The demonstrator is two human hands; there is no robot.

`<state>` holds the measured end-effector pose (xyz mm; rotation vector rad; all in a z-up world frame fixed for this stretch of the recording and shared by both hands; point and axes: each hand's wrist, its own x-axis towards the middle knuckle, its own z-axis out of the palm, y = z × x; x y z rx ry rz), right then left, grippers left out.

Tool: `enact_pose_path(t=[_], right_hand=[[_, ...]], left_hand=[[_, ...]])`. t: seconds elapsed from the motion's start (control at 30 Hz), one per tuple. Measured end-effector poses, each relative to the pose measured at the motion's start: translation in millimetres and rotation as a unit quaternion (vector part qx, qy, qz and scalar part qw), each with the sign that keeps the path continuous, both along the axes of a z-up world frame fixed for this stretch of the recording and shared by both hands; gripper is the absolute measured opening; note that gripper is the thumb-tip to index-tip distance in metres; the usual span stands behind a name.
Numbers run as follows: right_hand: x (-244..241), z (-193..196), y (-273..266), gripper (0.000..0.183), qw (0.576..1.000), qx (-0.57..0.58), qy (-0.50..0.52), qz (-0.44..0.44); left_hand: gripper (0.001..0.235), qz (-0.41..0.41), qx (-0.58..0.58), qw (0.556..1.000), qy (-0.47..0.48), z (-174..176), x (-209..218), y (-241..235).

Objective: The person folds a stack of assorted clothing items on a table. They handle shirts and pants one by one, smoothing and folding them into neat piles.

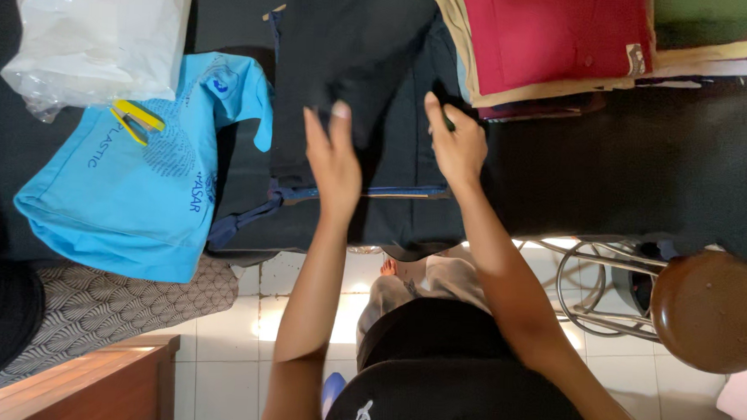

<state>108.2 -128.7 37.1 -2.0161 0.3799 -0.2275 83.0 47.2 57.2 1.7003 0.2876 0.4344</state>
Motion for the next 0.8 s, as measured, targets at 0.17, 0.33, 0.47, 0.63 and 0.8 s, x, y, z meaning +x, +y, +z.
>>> enact_pose_path(t=[0.17,0.33,0.47,0.63,0.8], right_hand=[[-28,4,-34,0.06,0.992,0.127,0.026,-0.002],[-40,-3,-54,0.06,0.981,0.193,-0.001,-0.003],[-43,-8,-55,0.059,0.98,0.199,-0.009,0.015],[-44,-9,-49,0.059,0.979,0.202,-0.006,0.019],[-42,-10,-42,0.06,0.974,0.222,-0.019,0.028]], left_hand=[[0.081,-0.251,0.494,0.824,-0.117,-19,-36,-16],[0.093,-0.287,0.583,0.755,-0.09,-21,-33,-4],[0.096,-0.329,0.513,0.789,-0.078,-16,-28,2],[0.097,-0.292,0.537,0.783,-0.113,-19,-31,-5],[0.097,-0.189,0.611,0.749,-0.175,-39,-25,-17]])
